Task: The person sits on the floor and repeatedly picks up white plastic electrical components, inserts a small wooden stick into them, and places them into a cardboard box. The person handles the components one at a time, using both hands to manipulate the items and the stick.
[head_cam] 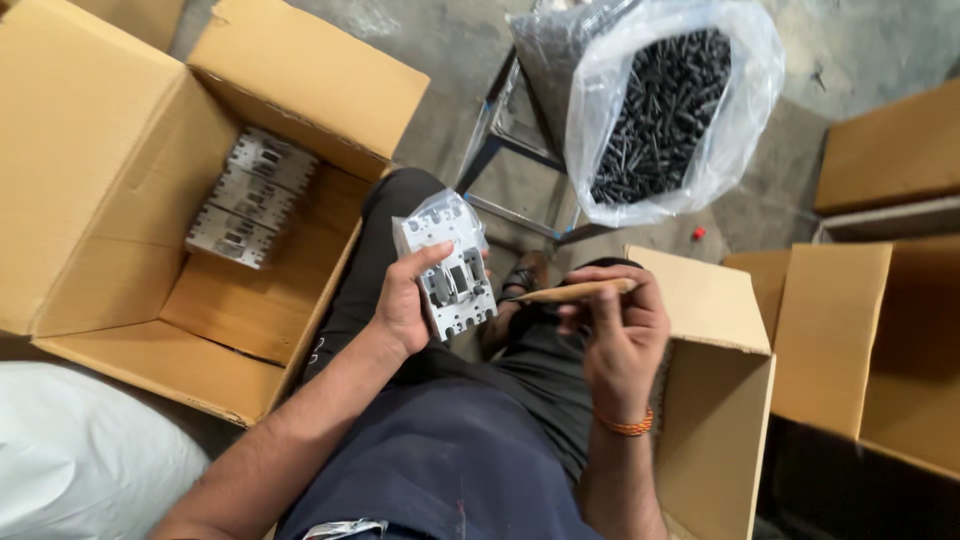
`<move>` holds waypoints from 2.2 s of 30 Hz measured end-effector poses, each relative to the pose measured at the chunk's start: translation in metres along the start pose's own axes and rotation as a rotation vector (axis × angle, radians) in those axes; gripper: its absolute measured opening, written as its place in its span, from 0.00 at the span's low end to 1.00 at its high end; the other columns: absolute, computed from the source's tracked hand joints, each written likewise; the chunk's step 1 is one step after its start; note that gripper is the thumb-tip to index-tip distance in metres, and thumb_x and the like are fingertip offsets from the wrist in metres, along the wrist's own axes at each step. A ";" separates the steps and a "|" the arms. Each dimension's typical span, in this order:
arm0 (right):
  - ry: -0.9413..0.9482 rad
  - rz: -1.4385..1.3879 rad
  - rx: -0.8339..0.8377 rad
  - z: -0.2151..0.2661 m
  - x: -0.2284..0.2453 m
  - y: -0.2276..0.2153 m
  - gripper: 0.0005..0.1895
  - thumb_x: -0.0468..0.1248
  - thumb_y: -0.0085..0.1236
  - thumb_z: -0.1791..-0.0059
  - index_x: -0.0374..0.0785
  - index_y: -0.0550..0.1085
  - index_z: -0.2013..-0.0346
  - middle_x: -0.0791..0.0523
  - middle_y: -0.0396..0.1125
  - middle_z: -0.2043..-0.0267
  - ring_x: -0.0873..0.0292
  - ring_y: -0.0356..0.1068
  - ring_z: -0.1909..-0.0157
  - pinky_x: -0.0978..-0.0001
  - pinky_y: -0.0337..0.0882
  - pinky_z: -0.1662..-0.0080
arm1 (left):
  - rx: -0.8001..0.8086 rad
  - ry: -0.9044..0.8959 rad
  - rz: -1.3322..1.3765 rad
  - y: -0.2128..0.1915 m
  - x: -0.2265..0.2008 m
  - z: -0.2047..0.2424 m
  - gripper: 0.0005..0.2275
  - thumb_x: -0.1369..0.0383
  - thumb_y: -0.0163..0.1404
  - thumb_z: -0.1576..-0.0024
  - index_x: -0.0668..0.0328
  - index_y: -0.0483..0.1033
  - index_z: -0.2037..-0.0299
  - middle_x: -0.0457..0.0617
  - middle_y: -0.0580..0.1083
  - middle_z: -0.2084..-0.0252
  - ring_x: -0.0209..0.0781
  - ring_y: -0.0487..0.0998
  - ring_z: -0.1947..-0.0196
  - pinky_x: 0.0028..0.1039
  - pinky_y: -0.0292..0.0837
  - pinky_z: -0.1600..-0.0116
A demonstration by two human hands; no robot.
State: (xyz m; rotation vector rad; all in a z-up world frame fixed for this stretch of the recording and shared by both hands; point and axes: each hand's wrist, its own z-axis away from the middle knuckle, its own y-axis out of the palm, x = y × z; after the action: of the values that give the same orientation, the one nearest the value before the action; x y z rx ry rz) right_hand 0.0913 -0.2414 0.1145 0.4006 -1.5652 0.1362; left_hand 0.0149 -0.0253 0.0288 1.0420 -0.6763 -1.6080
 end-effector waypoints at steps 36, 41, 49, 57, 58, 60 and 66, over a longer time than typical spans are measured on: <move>-0.263 0.526 -0.122 0.034 0.022 0.048 0.08 0.29 0.58 0.44 0.27 0.70 0.53 0.47 0.77 0.54 0.61 0.78 0.53 0.71 0.78 0.48 | 0.073 0.440 -0.182 0.038 0.012 0.032 0.16 0.73 0.54 0.43 0.73 0.73 0.46 0.55 0.77 0.56 0.42 0.80 0.57 0.31 0.77 0.51; -0.219 0.318 -0.036 0.029 0.013 0.037 0.09 0.29 0.58 0.43 0.28 0.68 0.53 0.49 0.76 0.56 0.62 0.77 0.54 0.72 0.79 0.49 | 0.086 0.608 -0.275 0.035 0.012 0.028 0.18 0.76 0.55 0.45 0.71 0.72 0.43 0.53 0.77 0.53 0.41 0.78 0.53 0.30 0.74 0.46; -0.205 0.312 -0.236 -0.038 0.008 -0.008 0.07 0.31 0.56 0.41 0.33 0.67 0.54 0.56 0.66 0.66 0.68 0.67 0.70 0.75 0.71 0.71 | 0.099 0.351 -0.099 0.031 -0.005 0.034 0.21 0.70 0.53 0.44 0.71 0.70 0.40 0.60 0.77 0.51 0.50 0.80 0.53 0.39 0.78 0.48; -0.105 0.686 -0.044 -0.087 -0.012 -0.022 0.21 0.33 0.62 0.47 0.32 0.71 0.40 0.52 0.72 0.50 0.63 0.70 0.55 0.71 0.73 0.54 | 0.132 0.163 0.019 0.039 -0.011 0.033 0.30 0.51 0.54 0.44 0.68 0.68 0.38 0.62 0.77 0.50 0.52 0.81 0.52 0.45 0.78 0.47; -0.003 0.466 0.066 -0.069 -0.013 -0.015 0.19 0.34 0.59 0.45 0.32 0.71 0.40 0.51 0.73 0.50 0.62 0.72 0.52 0.71 0.73 0.50 | 0.146 0.168 0.052 0.039 -0.012 0.032 0.31 0.50 0.54 0.44 0.69 0.68 0.39 0.62 0.77 0.50 0.53 0.81 0.52 0.46 0.78 0.48; 0.241 0.142 0.237 -0.033 -0.017 0.001 0.18 0.36 0.55 0.45 0.31 0.72 0.42 0.53 0.73 0.50 0.62 0.74 0.49 0.70 0.76 0.49 | 0.153 0.187 0.079 0.037 -0.012 0.029 0.31 0.49 0.53 0.44 0.69 0.69 0.39 0.62 0.77 0.50 0.53 0.81 0.53 0.45 0.78 0.48; 0.502 -0.293 0.242 0.017 -0.042 0.033 0.22 0.31 0.59 0.47 0.28 0.67 0.40 0.53 0.73 0.55 0.62 0.73 0.56 0.70 0.75 0.55 | 0.092 0.222 -0.027 0.036 0.003 0.009 0.24 0.55 0.53 0.38 0.69 0.70 0.41 0.56 0.76 0.52 0.46 0.79 0.55 0.37 0.77 0.49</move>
State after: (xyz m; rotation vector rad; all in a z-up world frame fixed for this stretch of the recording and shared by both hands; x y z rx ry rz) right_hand 0.0633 -0.2097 0.0776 0.7210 -0.9856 0.1833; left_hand 0.0231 -0.0388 0.0622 1.2802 -0.5918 -1.4683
